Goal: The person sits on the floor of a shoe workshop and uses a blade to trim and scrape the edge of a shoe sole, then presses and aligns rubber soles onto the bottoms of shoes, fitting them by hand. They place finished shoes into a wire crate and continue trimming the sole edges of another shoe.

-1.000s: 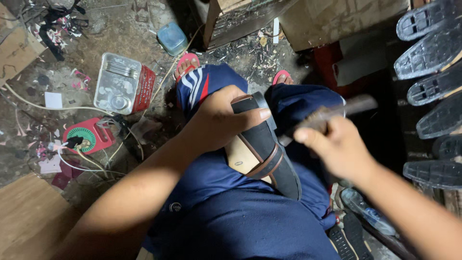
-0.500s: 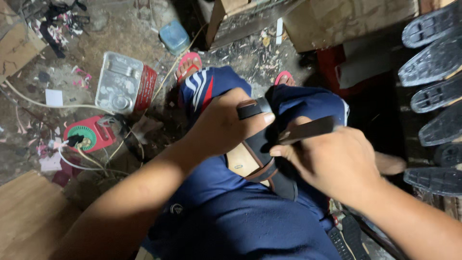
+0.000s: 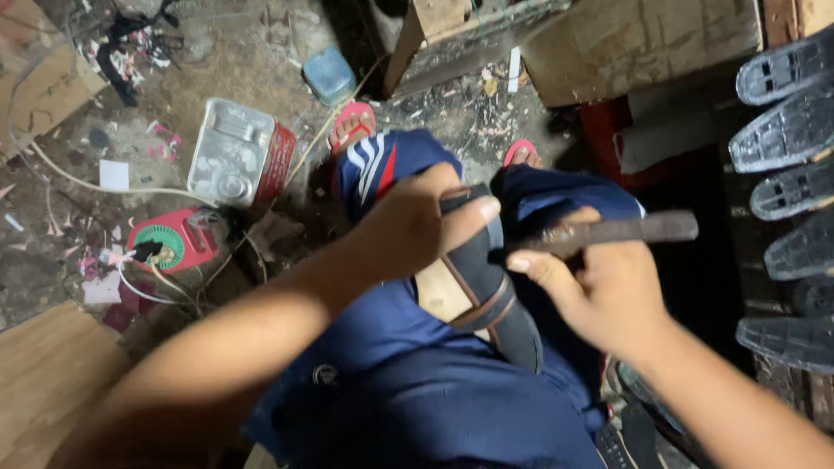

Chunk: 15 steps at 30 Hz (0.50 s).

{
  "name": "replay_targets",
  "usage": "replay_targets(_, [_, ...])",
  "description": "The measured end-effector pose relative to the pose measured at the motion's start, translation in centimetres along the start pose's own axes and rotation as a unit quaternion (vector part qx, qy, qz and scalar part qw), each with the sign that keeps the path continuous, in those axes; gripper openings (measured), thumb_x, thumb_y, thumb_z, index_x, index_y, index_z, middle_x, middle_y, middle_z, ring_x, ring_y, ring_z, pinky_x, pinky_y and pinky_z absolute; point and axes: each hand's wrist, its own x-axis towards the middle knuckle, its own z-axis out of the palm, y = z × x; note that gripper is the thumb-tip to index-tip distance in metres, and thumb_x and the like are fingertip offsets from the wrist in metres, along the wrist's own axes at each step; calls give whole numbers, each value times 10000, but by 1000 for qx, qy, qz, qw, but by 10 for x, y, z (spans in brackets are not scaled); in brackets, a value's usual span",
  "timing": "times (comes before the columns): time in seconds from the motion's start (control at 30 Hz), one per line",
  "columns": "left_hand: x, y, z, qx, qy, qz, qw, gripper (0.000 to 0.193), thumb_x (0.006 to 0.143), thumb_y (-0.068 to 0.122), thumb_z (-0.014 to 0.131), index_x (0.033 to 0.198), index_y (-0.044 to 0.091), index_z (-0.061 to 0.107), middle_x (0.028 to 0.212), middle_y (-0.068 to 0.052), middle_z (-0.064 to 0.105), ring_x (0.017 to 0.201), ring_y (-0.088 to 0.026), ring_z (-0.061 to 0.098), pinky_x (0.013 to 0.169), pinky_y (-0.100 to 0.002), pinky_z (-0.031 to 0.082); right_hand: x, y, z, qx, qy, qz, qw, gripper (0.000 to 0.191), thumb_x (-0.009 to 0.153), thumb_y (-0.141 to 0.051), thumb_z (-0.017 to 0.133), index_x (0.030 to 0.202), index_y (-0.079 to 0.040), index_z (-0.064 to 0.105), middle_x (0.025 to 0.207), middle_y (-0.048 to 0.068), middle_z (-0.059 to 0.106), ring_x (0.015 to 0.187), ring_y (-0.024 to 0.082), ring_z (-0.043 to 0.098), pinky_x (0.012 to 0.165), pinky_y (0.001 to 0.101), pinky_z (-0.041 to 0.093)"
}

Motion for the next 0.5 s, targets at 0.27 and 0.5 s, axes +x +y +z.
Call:
replay_targets(0.27, [-5,5,5,-31,-2,-5,999,454,1006,394,617,868,-38,578,738,-239,604,755,-343,652,666,-410,512,3,7,-13,256,9,137,957,190,901,-216,775,881,-54,677,734,-20,619,654,86,548,587,279,448])
replay_targets(0.5, [6,11,2,-11,14,0,1000,386,988,358,577,851,-4,578,747,-233,647,730,-355,693,627,-418,500,51,1,-33,97,-89,-64,989,178,846,-240,798,872,-70,753,771,-30,656,693,83,625,612,296,482])
